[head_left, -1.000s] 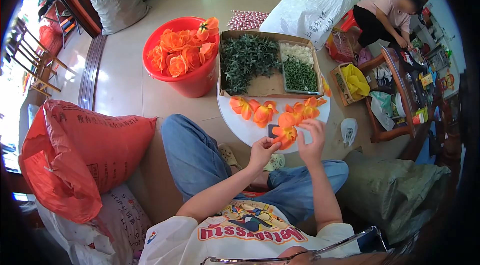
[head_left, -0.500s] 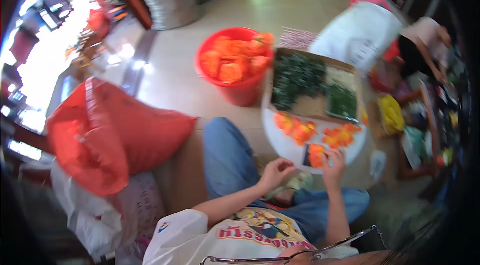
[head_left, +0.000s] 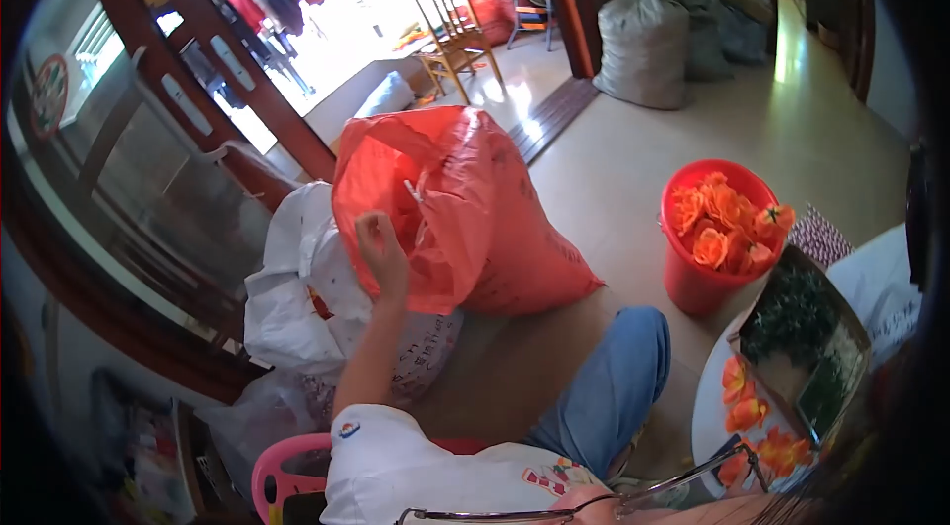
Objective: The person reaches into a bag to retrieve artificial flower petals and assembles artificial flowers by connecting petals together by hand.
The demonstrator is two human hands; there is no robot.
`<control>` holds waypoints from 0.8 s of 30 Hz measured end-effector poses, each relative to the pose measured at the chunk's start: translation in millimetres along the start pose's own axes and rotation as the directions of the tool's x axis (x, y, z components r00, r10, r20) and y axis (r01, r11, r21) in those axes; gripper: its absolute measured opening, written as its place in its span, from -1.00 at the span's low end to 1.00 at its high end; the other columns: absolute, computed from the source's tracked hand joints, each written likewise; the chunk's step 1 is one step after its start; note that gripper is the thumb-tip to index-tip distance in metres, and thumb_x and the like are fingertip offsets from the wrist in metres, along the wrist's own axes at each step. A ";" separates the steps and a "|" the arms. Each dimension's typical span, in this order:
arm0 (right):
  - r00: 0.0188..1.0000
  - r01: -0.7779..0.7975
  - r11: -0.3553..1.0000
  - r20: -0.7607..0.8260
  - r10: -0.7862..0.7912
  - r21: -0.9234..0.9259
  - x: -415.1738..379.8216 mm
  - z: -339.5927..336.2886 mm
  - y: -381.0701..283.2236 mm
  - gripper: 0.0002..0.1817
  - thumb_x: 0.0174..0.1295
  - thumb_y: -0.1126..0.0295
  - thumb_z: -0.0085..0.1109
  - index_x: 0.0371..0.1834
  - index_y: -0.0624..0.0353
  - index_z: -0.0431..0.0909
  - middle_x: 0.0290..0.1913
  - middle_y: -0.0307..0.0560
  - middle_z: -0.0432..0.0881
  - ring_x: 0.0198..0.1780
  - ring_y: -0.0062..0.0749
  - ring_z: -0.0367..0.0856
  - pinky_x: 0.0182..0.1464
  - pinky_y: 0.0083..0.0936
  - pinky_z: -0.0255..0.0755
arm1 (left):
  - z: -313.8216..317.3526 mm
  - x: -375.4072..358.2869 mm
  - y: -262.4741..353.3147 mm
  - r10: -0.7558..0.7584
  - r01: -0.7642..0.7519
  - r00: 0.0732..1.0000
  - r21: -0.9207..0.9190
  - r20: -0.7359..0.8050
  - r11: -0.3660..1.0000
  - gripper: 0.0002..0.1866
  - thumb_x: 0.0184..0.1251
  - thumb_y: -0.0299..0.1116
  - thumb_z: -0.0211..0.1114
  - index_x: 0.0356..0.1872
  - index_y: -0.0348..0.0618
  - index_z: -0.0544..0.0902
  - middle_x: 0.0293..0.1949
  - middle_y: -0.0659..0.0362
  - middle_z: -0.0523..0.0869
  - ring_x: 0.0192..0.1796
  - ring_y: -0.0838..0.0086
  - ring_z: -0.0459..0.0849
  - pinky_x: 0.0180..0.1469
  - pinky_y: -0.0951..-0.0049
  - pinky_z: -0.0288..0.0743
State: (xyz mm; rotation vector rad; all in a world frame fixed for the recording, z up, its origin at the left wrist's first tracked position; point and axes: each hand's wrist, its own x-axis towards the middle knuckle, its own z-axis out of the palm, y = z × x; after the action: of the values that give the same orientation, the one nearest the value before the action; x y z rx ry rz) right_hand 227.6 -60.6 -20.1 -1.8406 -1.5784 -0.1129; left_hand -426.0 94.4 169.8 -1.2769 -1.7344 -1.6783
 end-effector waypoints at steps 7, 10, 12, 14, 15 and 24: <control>0.995 0.081 0.996 -0.058 -0.083 -0.022 13.3 -6.7 -14.6 -0.79 0.12 0.32 0.37 -0.34 0.26 0.65 -0.34 0.00 0.66 -0.23 -0.05 0.56 -0.05 -0.19 0.43 | 4.5 50.2 -172.9 -0.235 -0.088 0.828 0.533 0.509 0.841 -0.77 0.28 -0.40 0.15 -0.12 -0.24 0.66 -0.12 -0.08 0.71 -0.05 0.14 0.69 -0.01 0.26 0.53; 0.998 0.056 0.998 -0.016 -0.056 -0.001 10.5 -9.8 -8.6 -0.78 0.10 0.32 0.39 -0.36 0.26 0.65 -0.35 0.00 0.66 -0.24 -0.06 0.56 -0.06 -0.20 0.43 | 10.3 42.0 -217.4 -0.131 -0.308 0.803 0.594 0.581 0.743 -0.75 0.22 -0.42 0.12 -0.13 -0.21 0.66 -0.14 -0.07 0.71 -0.07 0.09 0.69 -0.01 0.19 0.54; 0.997 0.070 0.998 0.017 -0.070 -0.001 15.8 -10.1 -9.1 -0.78 0.09 0.31 0.40 -0.38 0.27 0.65 -0.35 0.00 0.66 -0.24 -0.06 0.56 -0.07 -0.21 0.43 | 19.9 46.0 -231.5 -0.171 -0.316 0.788 0.627 0.591 0.712 -0.76 0.21 -0.42 0.09 -0.17 -0.21 0.66 -0.16 -0.07 0.70 -0.09 0.07 0.68 -0.02 0.15 0.54; 0.991 0.120 0.993 0.061 -0.118 -0.022 22.2 -17.3 -18.9 -0.78 0.09 0.32 0.40 -0.40 0.27 0.64 -0.37 0.00 0.65 -0.25 -0.07 0.56 -0.08 -0.21 0.44 | 28.5 50.0 -238.4 -0.177 -0.352 0.781 0.656 0.599 0.668 -0.79 0.23 -0.41 0.08 -0.21 -0.20 0.65 -0.19 -0.06 0.69 -0.11 0.03 0.68 -0.05 0.13 0.53; 0.915 0.394 0.919 -0.113 -0.388 0.034 27.3 -4.9 -0.7 -0.78 0.10 0.32 0.40 -0.40 0.27 0.64 -0.37 0.00 0.65 -0.25 -0.07 0.56 -0.08 -0.22 0.44 | 30.4 52.3 -240.8 -0.182 -0.372 0.776 0.671 0.604 0.642 -0.80 0.24 -0.41 0.07 -0.24 -0.20 0.65 -0.21 -0.06 0.69 -0.13 0.01 0.67 -0.06 0.11 0.53; 0.992 0.088 0.992 0.094 -0.080 -0.086 20.3 -14.2 -22.3 -0.83 0.13 0.39 0.35 -0.37 0.28 0.62 -0.34 0.01 0.64 -0.20 -0.07 0.57 -0.07 -0.25 0.46 | 57.7 57.2 -276.8 0.064 -0.715 0.686 0.656 0.725 0.243 -0.80 0.23 -0.31 0.10 -0.23 -0.03 0.68 -0.11 0.13 0.66 0.17 0.28 0.50 0.21 0.12 0.28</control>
State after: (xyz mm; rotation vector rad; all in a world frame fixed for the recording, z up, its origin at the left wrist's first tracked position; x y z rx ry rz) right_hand 218.0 -51.2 10.3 -1.8709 -1.7392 -0.1426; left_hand -662.8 206.6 49.4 -1.4392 -1.8556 0.2377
